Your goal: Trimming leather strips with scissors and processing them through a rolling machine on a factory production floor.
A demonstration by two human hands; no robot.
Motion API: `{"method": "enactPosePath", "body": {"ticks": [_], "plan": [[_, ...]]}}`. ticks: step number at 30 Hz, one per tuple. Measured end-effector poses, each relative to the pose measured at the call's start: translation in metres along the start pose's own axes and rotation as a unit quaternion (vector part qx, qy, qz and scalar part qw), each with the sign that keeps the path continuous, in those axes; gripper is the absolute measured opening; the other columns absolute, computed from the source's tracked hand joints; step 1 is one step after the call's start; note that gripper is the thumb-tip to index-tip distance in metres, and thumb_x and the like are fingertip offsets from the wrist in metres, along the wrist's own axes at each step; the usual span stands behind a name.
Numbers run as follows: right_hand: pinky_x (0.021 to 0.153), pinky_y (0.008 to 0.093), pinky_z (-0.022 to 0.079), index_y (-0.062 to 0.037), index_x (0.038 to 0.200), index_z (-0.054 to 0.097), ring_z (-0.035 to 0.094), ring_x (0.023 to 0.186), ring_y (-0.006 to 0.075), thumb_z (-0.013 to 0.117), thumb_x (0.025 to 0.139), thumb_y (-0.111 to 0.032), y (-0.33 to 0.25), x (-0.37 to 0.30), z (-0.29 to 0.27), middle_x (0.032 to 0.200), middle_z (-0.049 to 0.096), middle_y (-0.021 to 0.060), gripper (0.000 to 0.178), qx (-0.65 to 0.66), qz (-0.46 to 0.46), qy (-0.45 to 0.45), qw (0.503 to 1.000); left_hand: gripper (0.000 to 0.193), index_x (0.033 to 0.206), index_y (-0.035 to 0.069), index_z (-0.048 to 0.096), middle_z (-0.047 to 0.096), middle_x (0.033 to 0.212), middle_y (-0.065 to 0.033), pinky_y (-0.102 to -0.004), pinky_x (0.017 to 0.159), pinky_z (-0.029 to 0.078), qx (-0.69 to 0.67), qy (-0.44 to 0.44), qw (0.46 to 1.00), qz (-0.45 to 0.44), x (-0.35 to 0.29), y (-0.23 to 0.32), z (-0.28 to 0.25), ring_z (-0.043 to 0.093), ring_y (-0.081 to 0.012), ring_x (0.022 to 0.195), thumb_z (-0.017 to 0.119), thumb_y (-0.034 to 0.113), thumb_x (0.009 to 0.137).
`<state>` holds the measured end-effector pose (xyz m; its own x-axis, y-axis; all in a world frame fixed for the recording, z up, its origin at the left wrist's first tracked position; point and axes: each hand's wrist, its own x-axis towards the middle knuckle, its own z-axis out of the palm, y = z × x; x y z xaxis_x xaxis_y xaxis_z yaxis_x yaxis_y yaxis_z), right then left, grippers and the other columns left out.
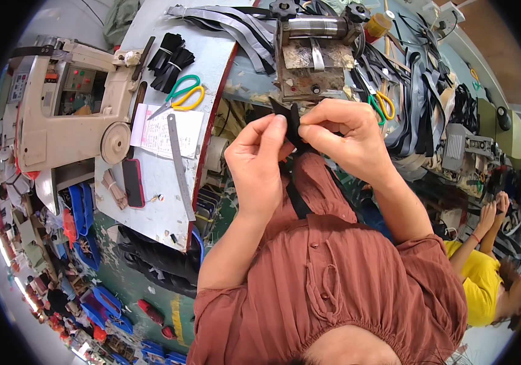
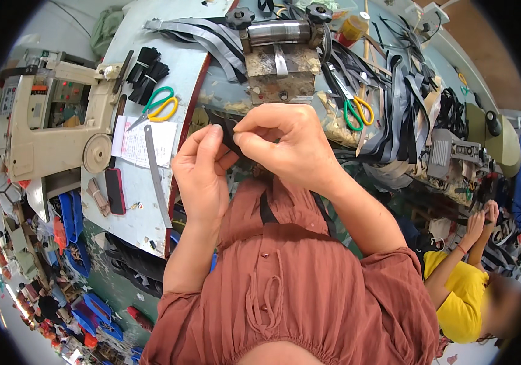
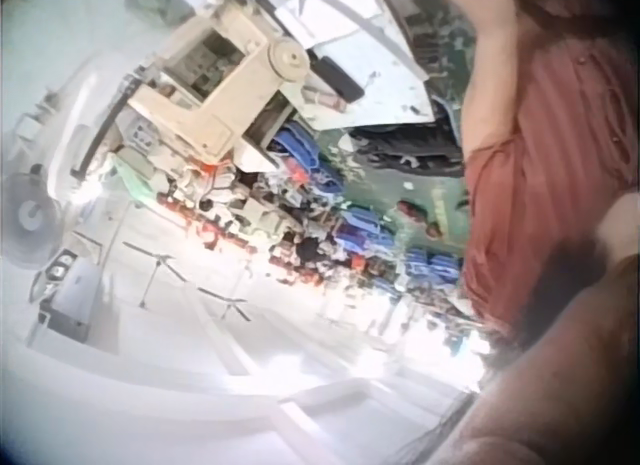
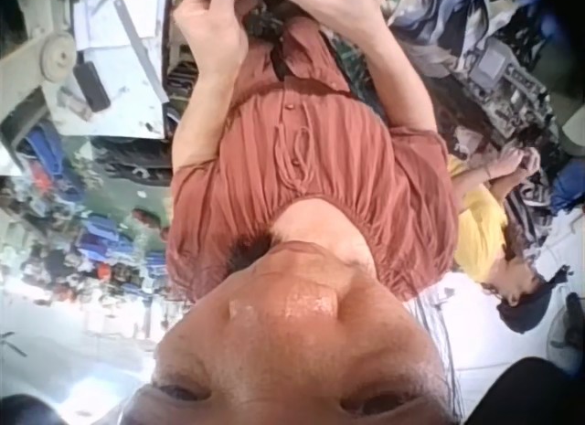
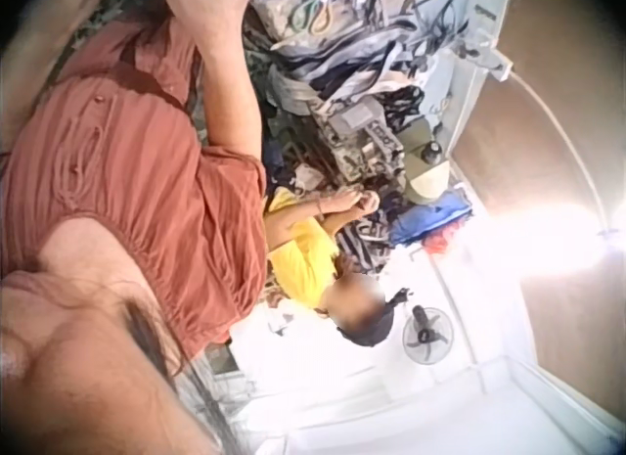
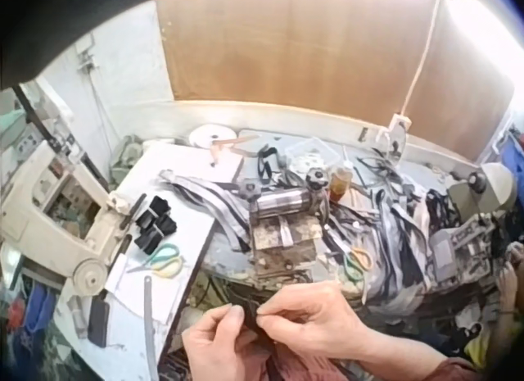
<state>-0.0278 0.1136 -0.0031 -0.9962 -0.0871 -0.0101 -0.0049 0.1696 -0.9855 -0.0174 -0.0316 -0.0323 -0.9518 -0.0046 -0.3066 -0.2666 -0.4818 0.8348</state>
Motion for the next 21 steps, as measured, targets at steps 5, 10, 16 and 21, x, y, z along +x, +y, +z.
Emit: {"method": "enactPosePath", "body": {"ticks": [5, 10, 16, 21], "plan": [[0.062, 0.0214, 0.048, 0.003, 0.083, 0.063, 0.057, 0.068, 0.0069, 0.065, 0.079, -0.005, 0.011, 0.006, 0.002, 0.073, 0.059, 0.0003, 0.009, 0.114, 0.038, -0.018, 0.993, 0.013, 0.098, -0.002, 0.062, 0.064, 0.093, -0.0056, -0.0228, 0.071, 0.05, -0.156, -0.02, 0.986, -0.049, 0.001, -0.004, 0.006, 0.061, -0.0095, 0.075, 0.06, 0.004, 0.086], [0.069, 0.0221, 0.048, 0.0031, 0.092, 0.059, 0.057, 0.078, 0.0083, 0.071, 0.078, -0.005, 0.024, 0.003, 0.023, 0.089, 0.057, 0.0025, 0.02, 0.125, -0.01, 0.066, 0.99, 0.007, 0.092, 0.0, 0.061, 0.065, 0.094, -0.0064, -0.0211, 0.073, 0.047, -0.142, 0.009, 0.989, 0.035, 0.007, -0.018, 0.01, 0.06, -0.0084, 0.081, 0.061, -0.001, 0.085], [0.077, 0.0279, 0.05, -0.0088, 0.092, 0.055, 0.062, 0.081, 0.0146, 0.056, 0.09, -0.006, 0.049, -0.006, -0.003, 0.084, 0.064, 0.0037, 0.003, 0.416, 0.051, 0.128, 0.899, 0.023, 0.089, 0.003, 0.052, 0.062, 0.088, -0.0109, -0.0354, 0.082, 0.047, -0.157, 0.063, 0.98, 0.104, 0.038, -0.009, -0.004, 0.06, -0.0202, 0.088, 0.044, 0.023, 0.098], [0.059, 0.021, 0.039, -0.0048, 0.095, 0.056, 0.048, 0.064, 0.0082, 0.058, 0.091, -0.017, 0.135, -0.079, -0.129, 0.08, 0.057, 0.0021, 0.013, 0.246, 0.2, 0.228, 0.92, 0.018, 0.078, 0.008, 0.05, 0.041, 0.056, 0.0037, -0.0208, 0.051, 0.036, -0.143, 0.118, 0.974, 0.132, 0.085, 0.049, -0.116, 0.033, -0.0073, 0.049, 0.057, 0.019, 0.092]]}}
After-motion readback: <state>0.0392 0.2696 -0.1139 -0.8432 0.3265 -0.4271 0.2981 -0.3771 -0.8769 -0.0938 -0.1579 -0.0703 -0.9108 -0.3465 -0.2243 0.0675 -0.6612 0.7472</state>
